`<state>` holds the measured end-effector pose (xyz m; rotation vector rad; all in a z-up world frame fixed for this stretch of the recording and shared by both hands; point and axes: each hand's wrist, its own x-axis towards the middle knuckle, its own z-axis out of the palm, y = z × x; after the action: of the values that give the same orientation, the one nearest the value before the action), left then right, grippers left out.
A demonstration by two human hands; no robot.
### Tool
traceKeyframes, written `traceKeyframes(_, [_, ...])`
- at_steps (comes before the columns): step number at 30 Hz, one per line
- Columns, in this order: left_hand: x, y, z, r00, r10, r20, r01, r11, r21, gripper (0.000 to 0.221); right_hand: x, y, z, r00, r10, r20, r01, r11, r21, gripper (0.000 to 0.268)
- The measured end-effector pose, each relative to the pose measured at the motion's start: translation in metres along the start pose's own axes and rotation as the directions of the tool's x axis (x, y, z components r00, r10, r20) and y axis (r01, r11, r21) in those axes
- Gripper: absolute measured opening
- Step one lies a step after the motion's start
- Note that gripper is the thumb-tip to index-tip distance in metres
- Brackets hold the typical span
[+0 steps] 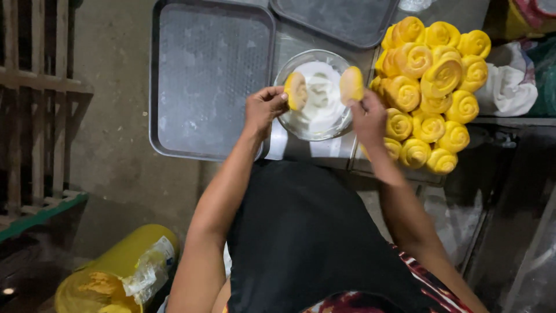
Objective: Dipping baked bread rolls into a white coating or glaze and placing them on a tray.
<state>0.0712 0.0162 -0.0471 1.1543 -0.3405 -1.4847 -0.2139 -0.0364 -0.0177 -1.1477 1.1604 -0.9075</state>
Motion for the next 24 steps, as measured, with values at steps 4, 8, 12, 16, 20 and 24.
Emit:
traceKeyframes(4, [-0.02,-0.003,0.022,0.815,0.576,0.07,-0.5,0.635,0.589,0.022,-0.029,0.003,0.03,0.843,-0.456,0.286,0.416,0.215,-0.883,0.04])
traceKeyframes(8, [-0.03,0.003,0.021,0.708,0.403,0.581,-0.558,-0.186,0.809,0.026,-0.036,-0.033,0.046,0.717,-0.466,0.518,0.57,-0.035,-0.821,0.057])
traceKeyframes(12, [-0.032,0.01,0.044,0.577,0.39,0.718,-0.517,-0.506,0.69,0.033,-0.027,-0.044,0.04,0.763,-0.387,0.518,0.559,-0.007,-0.829,0.053])
traceKeyframes(16, [-0.008,-0.001,0.046,0.606,0.25,0.755,-0.525,-0.587,0.616,0.024,-0.01,-0.048,0.027,0.764,-0.279,0.582,0.603,-0.014,-0.798,0.044])
traceKeyframes(20, [0.004,0.002,0.057,0.724,0.146,0.674,-0.521,-0.524,0.674,0.018,-0.002,-0.048,0.013,0.785,-0.255,0.565,0.601,0.087,-0.795,0.036])
traceKeyframes(24, [0.015,0.013,0.058,0.74,0.419,0.526,-0.485,-0.21,0.849,0.012,0.0,-0.037,0.009,0.852,-0.297,0.431,0.51,0.28,-0.814,0.033])
